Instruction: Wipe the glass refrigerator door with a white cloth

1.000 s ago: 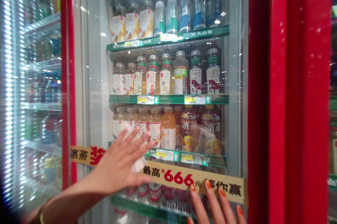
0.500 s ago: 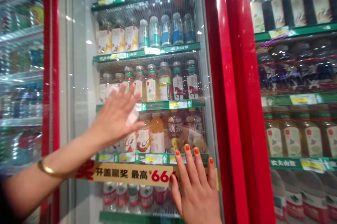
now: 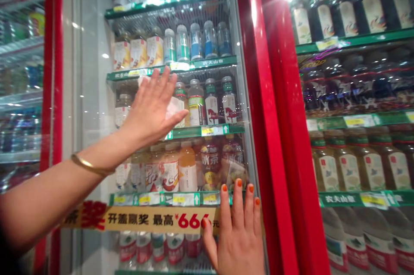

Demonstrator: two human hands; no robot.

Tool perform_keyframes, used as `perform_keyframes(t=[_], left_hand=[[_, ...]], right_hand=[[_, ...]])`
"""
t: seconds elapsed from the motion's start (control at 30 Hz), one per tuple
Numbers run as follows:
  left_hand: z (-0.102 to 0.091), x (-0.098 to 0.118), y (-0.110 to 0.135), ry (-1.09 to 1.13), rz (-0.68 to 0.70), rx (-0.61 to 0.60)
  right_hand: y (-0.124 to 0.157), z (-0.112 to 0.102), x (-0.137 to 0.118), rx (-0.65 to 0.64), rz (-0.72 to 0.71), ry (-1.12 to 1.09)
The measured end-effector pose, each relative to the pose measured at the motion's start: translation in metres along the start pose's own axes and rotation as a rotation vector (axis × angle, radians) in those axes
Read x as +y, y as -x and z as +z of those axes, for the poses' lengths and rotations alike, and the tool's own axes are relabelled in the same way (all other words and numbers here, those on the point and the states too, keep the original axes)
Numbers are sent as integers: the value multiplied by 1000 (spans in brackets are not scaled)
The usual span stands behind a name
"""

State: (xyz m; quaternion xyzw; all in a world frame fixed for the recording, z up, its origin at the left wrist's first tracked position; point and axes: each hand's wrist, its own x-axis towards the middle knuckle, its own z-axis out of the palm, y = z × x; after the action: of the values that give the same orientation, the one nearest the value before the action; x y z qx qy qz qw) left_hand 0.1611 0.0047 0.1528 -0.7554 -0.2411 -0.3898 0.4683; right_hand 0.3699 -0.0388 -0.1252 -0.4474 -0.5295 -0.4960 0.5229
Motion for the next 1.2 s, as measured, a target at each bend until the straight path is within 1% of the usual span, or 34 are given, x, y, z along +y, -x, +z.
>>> perform_keyframes(t=[0.03,0.07,0.13,0.17,0.2,0.23,0.27,0.3,0.37,0.4,0.43,0.47,0.5,0.57,0.6,0.63,0.67,0.7,0.77,0.8,0.83,0.87,0.9,0.93,0.97,1.0,1.03,1.07,1.1,1.13,1.2], left_hand=[[4,10,2,3,19,9],[8,24,10,0,102,-15],[16,55,31,-15,392,-137],[17,65,37,-22,527,-210],[16,68,36,-26,609,-268],[12,66,30,-25,626,-294],[8,58,17,-24,574,-283],[3,47,1,-28,459,-242],[-4,30,-28,-42,152,-104],[-3,28,-35,-42,37,-36],[0,32,-33,-36,-13,8],[6,41,-24,-20,19,14],[12,53,-6,4,128,-18],[20,74,42,74,440,-153],[19,77,68,112,535,-218],[15,72,93,143,552,-259],[7,59,116,157,478,-272],[-2,40,137,149,320,-259],[-19,-2,177,68,-142,-172],[-24,-18,198,9,-381,-105],[-26,-24,222,-50,-589,-45],[-25,-21,248,-107,-742,11],[-21,-8,277,-159,-820,35],[-14,13,306,-195,-796,-26],[-6,39,334,-230,-678,-80],[3,64,359,-232,-506,-176],[10,86,380,-211,-390,-233],[15,103,395,-210,-338,-250],[17,111,404,-209,-318,-261],[17,113,408,-227,-365,-240],[16,105,405,-303,-580,-143]], right_hand=[[0,0,0,3,2,-7],[0,0,1,7,-2,-15],[1,1,2,18,-19,-32],[1,1,2,27,-24,-40],[1,1,2,38,-26,-50],[2,1,2,49,-24,-60],[2,1,2,59,-22,-67],[2,1,2,69,-20,-71],[4,2,2,82,-19,-73],[4,2,2,81,-15,-69],[5,2,4,77,-10,-66],[5,2,5,69,-14,-66],[6,2,7,61,-23,-68],[6,-2,11,41,-48,-79],[6,-4,13,21,-55,-84],[6,-6,13,-7,-55,-86],[6,-7,12,-37,-48,-84],[6,-8,11,-69,-35,-80],[6,-8,8,-115,-19,-75],[6,-8,7,-124,-13,-78],[6,-8,5,-135,-8,-86],[6,-9,4,-140,-3,-98],[7,-10,3,-146,4,-111],[7,-11,3,-147,13,-125],[7,-13,2,-149,24,-136],[8,-14,1,-147,38,-143],[9,-15,1,-145,53,-148],[9,-16,0,-143,65,-151],[10,-16,-1,-145,74,-153],[11,-17,-2,-148,75,-155],[12,-16,-3,-150,65,-155]])
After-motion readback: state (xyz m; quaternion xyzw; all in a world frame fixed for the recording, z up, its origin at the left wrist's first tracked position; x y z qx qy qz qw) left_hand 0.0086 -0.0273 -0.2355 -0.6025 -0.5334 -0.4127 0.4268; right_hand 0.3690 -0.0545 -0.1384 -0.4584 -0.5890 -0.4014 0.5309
